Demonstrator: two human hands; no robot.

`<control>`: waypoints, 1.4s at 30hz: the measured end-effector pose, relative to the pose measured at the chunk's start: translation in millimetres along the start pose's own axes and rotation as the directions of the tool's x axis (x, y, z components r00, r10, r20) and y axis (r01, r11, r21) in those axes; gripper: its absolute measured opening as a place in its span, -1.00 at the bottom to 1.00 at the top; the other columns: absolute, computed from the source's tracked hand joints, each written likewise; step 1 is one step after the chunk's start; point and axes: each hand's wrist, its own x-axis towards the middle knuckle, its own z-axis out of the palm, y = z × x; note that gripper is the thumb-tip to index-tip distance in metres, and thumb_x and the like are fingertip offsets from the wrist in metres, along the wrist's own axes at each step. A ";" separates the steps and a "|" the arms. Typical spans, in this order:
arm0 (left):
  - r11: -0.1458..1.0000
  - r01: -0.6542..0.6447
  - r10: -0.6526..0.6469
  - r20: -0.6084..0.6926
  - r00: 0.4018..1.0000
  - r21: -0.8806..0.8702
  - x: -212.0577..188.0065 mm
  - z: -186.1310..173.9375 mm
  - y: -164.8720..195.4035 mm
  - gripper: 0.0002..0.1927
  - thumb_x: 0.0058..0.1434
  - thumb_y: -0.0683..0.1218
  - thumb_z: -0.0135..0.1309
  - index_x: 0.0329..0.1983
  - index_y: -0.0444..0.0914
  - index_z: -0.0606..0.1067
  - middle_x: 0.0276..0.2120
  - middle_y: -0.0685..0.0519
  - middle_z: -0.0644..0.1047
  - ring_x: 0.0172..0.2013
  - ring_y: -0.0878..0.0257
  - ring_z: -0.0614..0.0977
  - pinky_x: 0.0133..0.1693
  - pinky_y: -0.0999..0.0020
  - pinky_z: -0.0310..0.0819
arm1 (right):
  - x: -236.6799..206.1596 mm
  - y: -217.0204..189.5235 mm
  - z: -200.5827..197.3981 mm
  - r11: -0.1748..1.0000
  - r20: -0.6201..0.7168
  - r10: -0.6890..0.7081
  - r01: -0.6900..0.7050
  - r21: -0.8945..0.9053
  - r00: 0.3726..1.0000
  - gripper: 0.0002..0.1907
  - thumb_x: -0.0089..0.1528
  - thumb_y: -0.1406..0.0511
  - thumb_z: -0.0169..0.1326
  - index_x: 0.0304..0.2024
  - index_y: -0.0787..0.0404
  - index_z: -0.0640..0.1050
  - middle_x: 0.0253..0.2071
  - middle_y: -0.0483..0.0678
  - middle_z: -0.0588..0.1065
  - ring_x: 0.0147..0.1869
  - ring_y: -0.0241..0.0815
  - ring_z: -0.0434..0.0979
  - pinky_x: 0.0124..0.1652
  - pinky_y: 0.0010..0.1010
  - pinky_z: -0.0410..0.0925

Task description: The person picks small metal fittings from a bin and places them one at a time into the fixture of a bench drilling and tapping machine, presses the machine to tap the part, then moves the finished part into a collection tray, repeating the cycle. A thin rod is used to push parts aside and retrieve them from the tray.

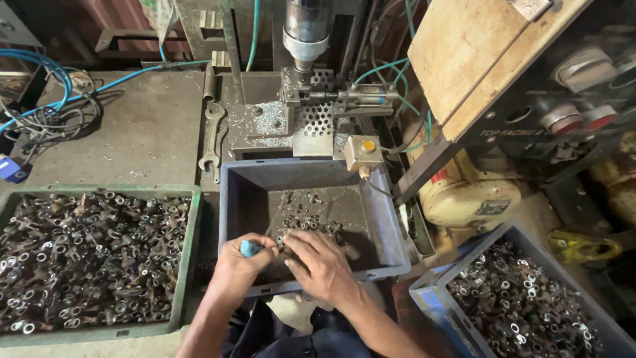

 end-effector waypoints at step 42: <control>0.464 -0.328 0.471 0.084 0.878 0.823 -4.6 -8.2 -2.1 -0.79 0.15 -0.10 0.16 -0.13 -0.15 0.60 -0.31 -0.02 0.64 -0.29 -0.09 0.66 -0.23 0.08 0.54 | -67.4 140.3 -46.9 0.329 0.193 0.836 -0.751 0.572 0.513 -0.72 0.26 0.35 0.16 0.01 0.31 0.52 -0.22 -0.11 0.57 -0.23 -0.32 0.55 -0.30 -0.46 0.40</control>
